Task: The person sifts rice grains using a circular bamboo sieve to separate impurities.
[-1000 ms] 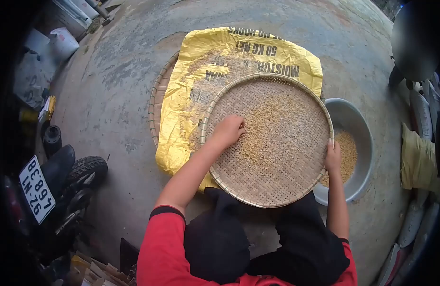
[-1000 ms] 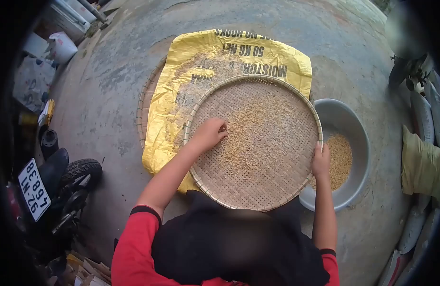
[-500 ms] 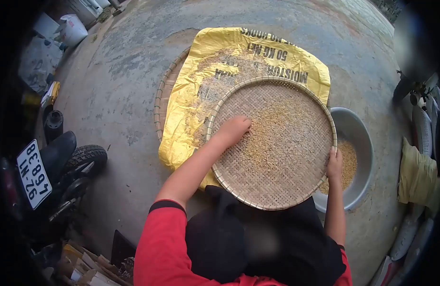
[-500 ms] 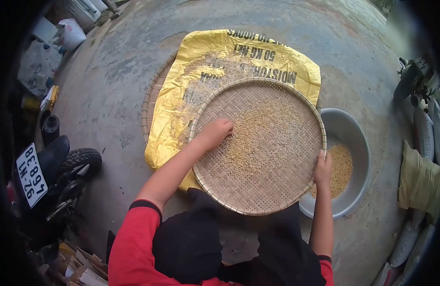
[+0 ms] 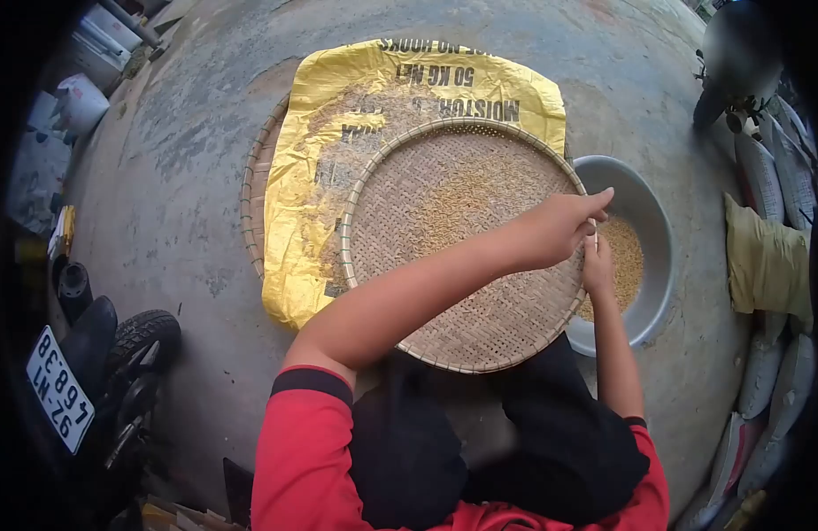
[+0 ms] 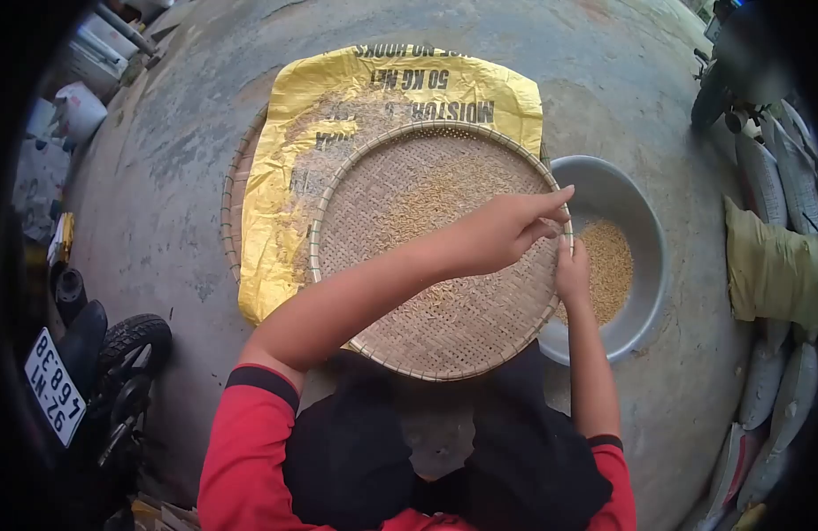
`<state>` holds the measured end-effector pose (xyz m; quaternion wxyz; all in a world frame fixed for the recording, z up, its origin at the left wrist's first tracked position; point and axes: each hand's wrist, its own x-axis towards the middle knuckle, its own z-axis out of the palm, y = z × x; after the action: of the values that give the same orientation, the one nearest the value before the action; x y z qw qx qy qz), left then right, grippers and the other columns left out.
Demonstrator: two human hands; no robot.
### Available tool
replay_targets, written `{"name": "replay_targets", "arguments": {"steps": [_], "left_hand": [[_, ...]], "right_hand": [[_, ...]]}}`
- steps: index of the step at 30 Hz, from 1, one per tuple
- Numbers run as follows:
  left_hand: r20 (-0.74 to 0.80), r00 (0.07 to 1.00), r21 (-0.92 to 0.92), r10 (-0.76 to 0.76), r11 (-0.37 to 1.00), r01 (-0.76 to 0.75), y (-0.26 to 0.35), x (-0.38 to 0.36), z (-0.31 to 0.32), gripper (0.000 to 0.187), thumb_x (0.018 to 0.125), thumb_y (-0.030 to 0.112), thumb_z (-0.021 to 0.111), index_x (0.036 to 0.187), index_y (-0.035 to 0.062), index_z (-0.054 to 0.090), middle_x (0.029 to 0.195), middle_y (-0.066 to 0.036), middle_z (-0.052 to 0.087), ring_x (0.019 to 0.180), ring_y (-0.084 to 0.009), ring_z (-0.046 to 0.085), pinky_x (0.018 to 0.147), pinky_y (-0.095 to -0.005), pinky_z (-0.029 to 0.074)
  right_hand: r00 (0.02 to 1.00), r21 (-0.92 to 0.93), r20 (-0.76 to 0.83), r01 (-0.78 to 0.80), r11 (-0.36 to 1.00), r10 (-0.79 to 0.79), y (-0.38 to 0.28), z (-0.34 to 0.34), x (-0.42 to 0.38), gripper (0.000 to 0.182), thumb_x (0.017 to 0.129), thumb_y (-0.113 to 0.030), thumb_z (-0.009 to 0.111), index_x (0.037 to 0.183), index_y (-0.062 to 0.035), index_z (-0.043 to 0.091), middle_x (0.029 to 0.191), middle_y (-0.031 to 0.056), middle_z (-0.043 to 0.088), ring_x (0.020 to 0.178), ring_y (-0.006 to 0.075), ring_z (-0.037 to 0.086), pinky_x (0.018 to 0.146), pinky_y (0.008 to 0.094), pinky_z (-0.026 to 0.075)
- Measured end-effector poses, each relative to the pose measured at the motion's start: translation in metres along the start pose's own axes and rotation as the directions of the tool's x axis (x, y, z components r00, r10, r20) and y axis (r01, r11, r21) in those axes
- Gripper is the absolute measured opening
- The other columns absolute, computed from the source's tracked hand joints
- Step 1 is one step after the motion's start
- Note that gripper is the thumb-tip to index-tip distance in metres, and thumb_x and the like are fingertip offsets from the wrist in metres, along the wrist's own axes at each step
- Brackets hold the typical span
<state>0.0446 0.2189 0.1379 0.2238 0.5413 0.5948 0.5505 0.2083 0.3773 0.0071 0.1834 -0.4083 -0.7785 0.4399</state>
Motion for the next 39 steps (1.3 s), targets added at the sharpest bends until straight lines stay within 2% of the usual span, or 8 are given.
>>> {"name": "replay_targets", "arguments": {"steps": [1,6,10,14,18,26,32,39], "left_hand": [[0.021,0.998,0.009,0.052,0.999,-0.052,0.002,0.005,0.004,0.032,0.086,0.003,0.054,0.118,0.0001,0.055,0.1,-0.018,0.064,0.093,-0.0291,0.062,0.081,-0.0364,0.048],[0.055,0.955,0.43,-0.29,0.87,0.239,-0.046,-0.047,-0.034,0.025,0.086,0.011,0.057,0.109,0.0008,0.06,0.097,-0.016,0.065,0.09,-0.0296,0.063,0.078,-0.0352,0.049],[-0.261,0.892,0.426,-0.37,0.785,0.45,-0.07,-0.095,-0.08,0.02,0.086,0.013,0.059,0.103,0.0036,0.064,0.096,-0.014,0.066,0.088,-0.0271,0.063,0.076,-0.0348,0.049],[-0.374,0.8,0.423,-0.469,0.681,0.597,-0.081,-0.118,-0.11,0.016,0.083,0.013,0.061,0.097,0.0047,0.063,0.092,-0.012,0.065,0.086,-0.0276,0.062,0.076,-0.0368,0.048],[-0.264,0.808,0.454,-0.526,0.672,0.586,-0.084,-0.133,-0.117,0.015,0.08,0.013,0.064,0.093,0.0053,0.063,0.09,-0.011,0.064,0.085,-0.0269,0.061,0.075,-0.0364,0.048],[-0.044,0.837,0.619,-0.545,0.643,0.451,-0.088,-0.137,-0.111,0.016,0.073,0.009,0.067,0.087,0.0039,0.061,0.092,-0.011,0.061,0.088,-0.0287,0.058,0.076,-0.0384,0.047],[-0.033,0.767,0.556,-0.64,0.626,0.546,-0.1,-0.138,-0.106,0.016,0.074,0.008,0.066,0.089,0.0044,0.06,0.086,-0.012,0.062,0.087,-0.0296,0.059,0.074,-0.0389,0.047],[-0.025,0.804,0.641,-0.594,0.608,0.469,-0.101,-0.135,-0.102,0.011,0.078,0.011,0.063,0.086,0.0053,0.058,0.086,-0.011,0.061,0.086,-0.0305,0.058,0.073,-0.0401,0.047]], "right_hand": [[1.0,0.048,0.0,0.016,0.999,-0.016,0.002,0.0,0.002,0.037,0.094,-0.033,0.045,0.096,0.0019,0.056,0.078,0.0081,0.056,0.072,0.0162,0.05,0.067,0.0346,0.042],[1.0,0.002,0.007,0.003,1.0,-0.003,0.0,-0.002,0.002,0.036,0.094,-0.033,0.045,0.093,0.0014,0.055,0.075,0.0061,0.052,0.07,0.0143,0.047,0.065,0.0318,0.041],[1.0,0.047,0.014,-0.018,0.999,0.018,-0.009,-0.001,-0.002,0.034,0.095,-0.033,0.045,0.087,-0.0003,0.053,0.073,0.0037,0.048,0.068,0.0121,0.043,0.062,0.0293,0.038],[0.999,0.088,0.044,-0.017,0.996,0.013,-0.001,-0.001,0.001,0.036,0.095,-0.035,0.045,0.084,-0.0013,0.051,0.072,0.0024,0.047,0.067,0.0112,0.042,0.061,0.0296,0.038],[0.999,0.0,0.044,-0.012,1.0,0.012,-0.006,-0.003,0.0,0.036,0.095,-0.035,0.045,0.084,-0.0014,0.052,0.072,0.0018,0.047,0.067,0.0109,0.041,0.061,0.0295,0.037],[1.0,0.099,0.01,0.012,0.995,-0.013,-0.002,0.001,0.001,0.035,0.094,-0.034,0.046,0.085,-0.0011,0.053,0.072,0.0011,0.046,0.067,0.0107,0.041,0.062,0.0289,0.037],[1.0,0.012,0.024,0.005,1.0,-0.006,-0.006,-0.003,0.001,0.036,0.094,-0.035,0.046,0.085,-0.0003,0.053,0.072,0.0013,0.045,0.068,0.0113,0.04,0.062,0.0293,0.036],[1.0,0.003,0.007,0.011,1.0,-0.011,0.001,-0.003,0.004,0.036,0.094,-0.035,0.046,0.082,-0.001,0.051,0.071,0.0017,0.045,0.067,0.0118,0.04,0.061,0.0299,0.036]]}}
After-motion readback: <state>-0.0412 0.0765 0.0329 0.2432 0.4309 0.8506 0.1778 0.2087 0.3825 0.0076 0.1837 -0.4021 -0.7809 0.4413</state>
